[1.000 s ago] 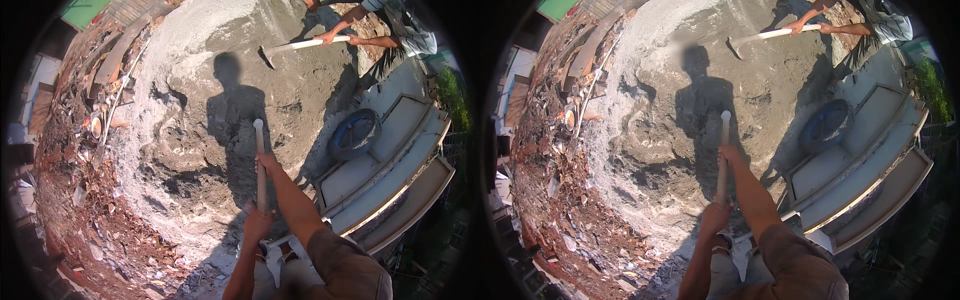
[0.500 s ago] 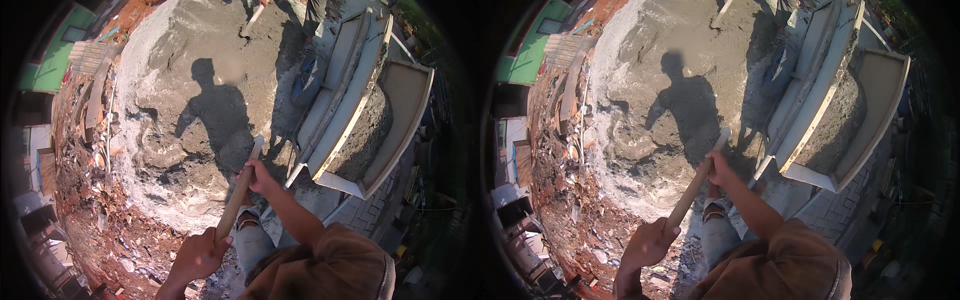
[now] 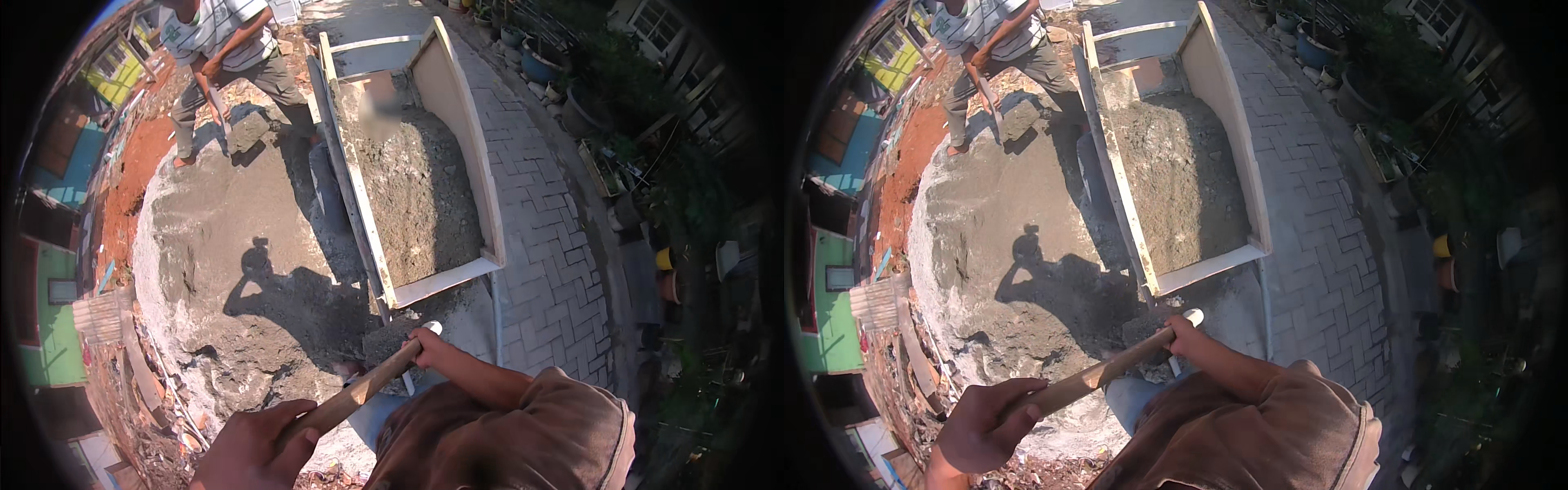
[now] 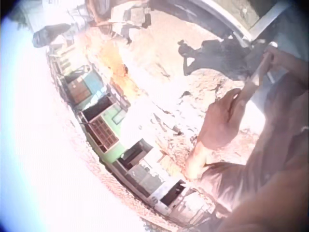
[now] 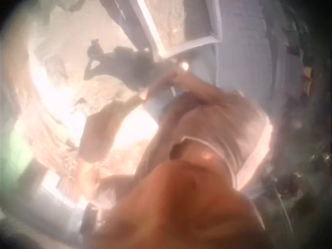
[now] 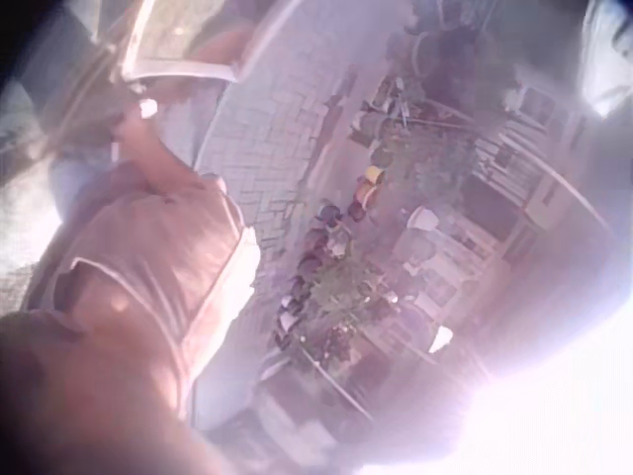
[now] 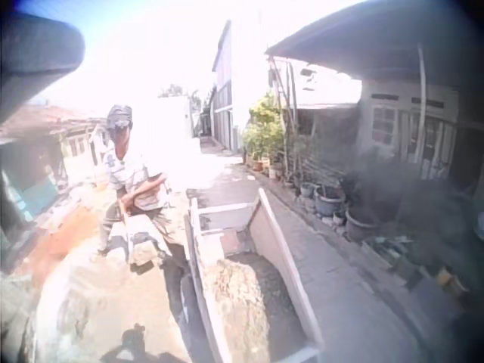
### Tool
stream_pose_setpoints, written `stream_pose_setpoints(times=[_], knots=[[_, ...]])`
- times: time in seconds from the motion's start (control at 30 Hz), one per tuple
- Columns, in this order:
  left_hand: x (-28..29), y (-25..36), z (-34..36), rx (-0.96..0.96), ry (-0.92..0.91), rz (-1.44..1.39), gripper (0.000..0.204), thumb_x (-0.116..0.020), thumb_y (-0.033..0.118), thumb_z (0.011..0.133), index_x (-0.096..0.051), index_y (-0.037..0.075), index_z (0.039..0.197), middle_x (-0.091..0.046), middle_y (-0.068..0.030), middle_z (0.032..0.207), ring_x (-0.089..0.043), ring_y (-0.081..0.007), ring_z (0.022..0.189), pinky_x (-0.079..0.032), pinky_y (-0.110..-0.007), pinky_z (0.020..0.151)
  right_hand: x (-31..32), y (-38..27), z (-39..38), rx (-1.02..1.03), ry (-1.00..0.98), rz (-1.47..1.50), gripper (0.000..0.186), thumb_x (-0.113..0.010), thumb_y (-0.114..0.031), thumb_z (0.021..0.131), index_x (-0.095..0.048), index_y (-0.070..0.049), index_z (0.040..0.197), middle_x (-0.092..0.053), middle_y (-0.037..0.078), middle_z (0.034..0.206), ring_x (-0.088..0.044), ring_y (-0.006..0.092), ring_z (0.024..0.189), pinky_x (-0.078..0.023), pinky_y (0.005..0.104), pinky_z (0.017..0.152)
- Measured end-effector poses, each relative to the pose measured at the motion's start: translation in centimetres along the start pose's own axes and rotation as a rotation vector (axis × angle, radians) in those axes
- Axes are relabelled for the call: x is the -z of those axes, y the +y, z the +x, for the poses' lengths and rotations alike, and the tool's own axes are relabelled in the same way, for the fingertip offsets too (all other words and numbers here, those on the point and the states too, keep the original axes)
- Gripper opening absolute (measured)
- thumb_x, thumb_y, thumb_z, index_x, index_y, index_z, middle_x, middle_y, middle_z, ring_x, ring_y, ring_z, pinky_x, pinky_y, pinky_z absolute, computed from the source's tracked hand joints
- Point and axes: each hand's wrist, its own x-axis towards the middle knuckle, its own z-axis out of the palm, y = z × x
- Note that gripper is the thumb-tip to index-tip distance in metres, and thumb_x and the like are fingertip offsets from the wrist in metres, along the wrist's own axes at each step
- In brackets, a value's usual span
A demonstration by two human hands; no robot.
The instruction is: The person uses a shovel to mix sand and cement on the ground and then loads the mixture into a wooden wheelbarrow.
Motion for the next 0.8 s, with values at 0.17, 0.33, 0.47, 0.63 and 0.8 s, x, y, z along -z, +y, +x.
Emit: stream_pose_setpoints(times=[0.17,0.33,0.47,0.63,0.8], knots=[[0.0,2.0,3.4,-0.043,0.102,-0.077,0.023,-0.058,0.011,0.089,-0.067,-0.003,0.105,-0.062,-0.0088,0.066,-0.055,-0.0119,0.058,-0.042,-0.025,0.056,4.3,-7.2,-7.8,0.207,-0.073,0.157,0.026,-0.047,-0.006,0.087,-0.042,0.0,0.111,-0.051,0.018,0.1,-0.061,0.0319,0.083,-0.057,0.0481,0.069],[1.4,-3.3,8.3,-0.071,0.501,-0.293,0.029,-0.056,0.018,0.096,-0.07,-0.002,0.08,-0.053,-0.0014,0.053,-0.045,-0.0059,0.043,-0.031,-0.023,0.041,0.1,-12.5,-15.4,0.535,-0.035,0.304,0.027,-0.046,-0.005,0.089,-0.037,0.003,0.113,-0.047,0.019,0.097,-0.059,0.0326,0.078,-0.059,0.047,0.067],[2.2,-15.5,10.2,-0.03,0.791,-0.47,0.031,-0.05,0.023,0.099,-0.062,0.004,0.078,-0.051,0.0004,0.055,-0.045,-0.0058,0.044,-0.03,-0.022,0.041,-6.2,-12.0,-15.2,0.657,-0.168,0.242,0.024,-0.053,-0.006,0.088,-0.041,0.003,0.106,-0.048,0.018,0.095,-0.059,0.0304,0.075,-0.06,0.0451,0.069],[-8.8,-32.2,15.8,0.298,1.299,-0.789,0.037,-0.039,0.032,0.099,-0.06,0.003,0.093,-0.056,-0.0054,0.063,-0.047,-0.0125,0.044,-0.033,-0.024,0.038,-10.3,-9.7,-16.5,0.733,-0.303,0.004,0.014,-0.057,-0.003,0.086,-0.047,0.005,0.093,-0.055,0.014,0.079,-0.063,0.0285,0.066,-0.058,0.0414,0.06],[-22.6,-38.3,16.9,0.482,1.016,-1.446,0.03,-0.048,0.036,0.098,-0.059,0.009,0.1,-0.057,-0.0015,0.08,-0.051,-0.013,0.062,-0.035,-0.027,0.049,-8.2,-9.0,-20.9,1.054,-0.533,-0.14,0.033,-0.054,0.003,0.088,-0.035,-0.003,0.114,-0.062,0.014,0.09,-0.068,0.0278,0.076,-0.06,0.0417,0.068]])
